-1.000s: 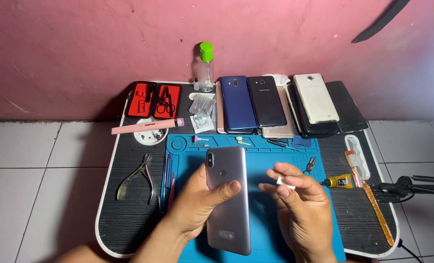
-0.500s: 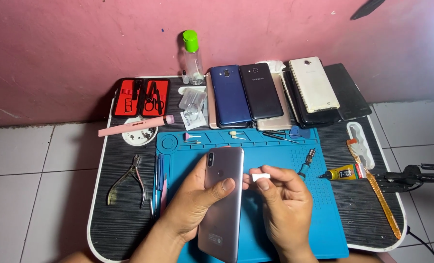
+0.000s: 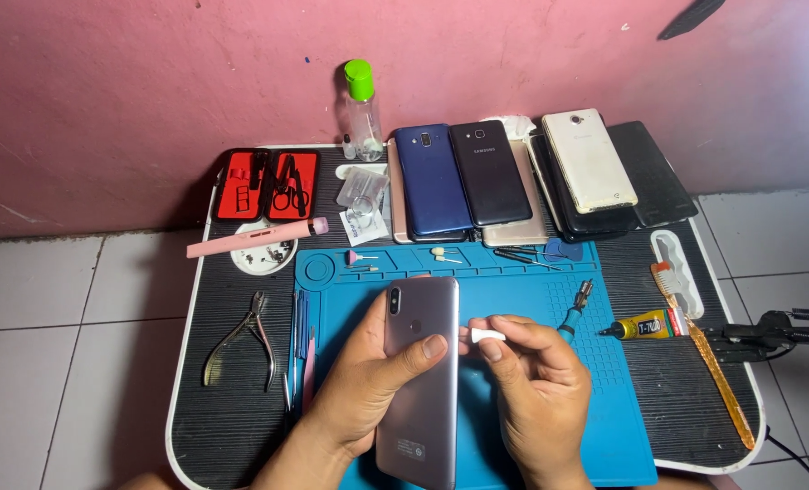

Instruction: The person handles a silver smartphone, applying adhesive to a SIM card tray and inserting it into the device. They then use a small blue plastic tool to pry and separate the phone's back cover from the frame.

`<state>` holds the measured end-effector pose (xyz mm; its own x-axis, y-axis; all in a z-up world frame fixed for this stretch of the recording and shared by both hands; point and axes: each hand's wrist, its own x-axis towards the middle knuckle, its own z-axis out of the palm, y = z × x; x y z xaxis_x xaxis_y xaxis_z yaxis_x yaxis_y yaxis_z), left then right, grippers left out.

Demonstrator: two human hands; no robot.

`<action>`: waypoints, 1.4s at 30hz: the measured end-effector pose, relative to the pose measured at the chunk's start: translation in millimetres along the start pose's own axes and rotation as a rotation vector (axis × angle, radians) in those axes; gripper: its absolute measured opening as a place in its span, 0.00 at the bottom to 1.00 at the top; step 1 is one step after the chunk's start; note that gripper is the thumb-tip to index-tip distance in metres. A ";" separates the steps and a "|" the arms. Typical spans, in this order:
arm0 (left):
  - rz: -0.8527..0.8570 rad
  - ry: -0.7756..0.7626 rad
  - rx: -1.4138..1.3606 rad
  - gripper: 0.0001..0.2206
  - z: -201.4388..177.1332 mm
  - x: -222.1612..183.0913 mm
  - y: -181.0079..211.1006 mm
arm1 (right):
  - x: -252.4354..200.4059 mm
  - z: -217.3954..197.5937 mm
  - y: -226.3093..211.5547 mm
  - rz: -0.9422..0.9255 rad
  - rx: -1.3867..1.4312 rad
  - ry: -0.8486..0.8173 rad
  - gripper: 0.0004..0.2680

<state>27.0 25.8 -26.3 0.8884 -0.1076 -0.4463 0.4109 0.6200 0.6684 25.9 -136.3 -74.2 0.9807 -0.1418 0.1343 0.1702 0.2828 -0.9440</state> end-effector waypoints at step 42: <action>0.319 0.206 0.292 0.26 6.2 0.7 -18.6 | 4.7 5.5 -5.6 0.172 -0.188 0.086 0.08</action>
<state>21.3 9.4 -35.4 0.9325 0.2270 -0.2810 0.1912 0.3500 0.9170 30.1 -133.4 -66.6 0.9806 -0.1889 -0.0516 -0.0271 0.1301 -0.9911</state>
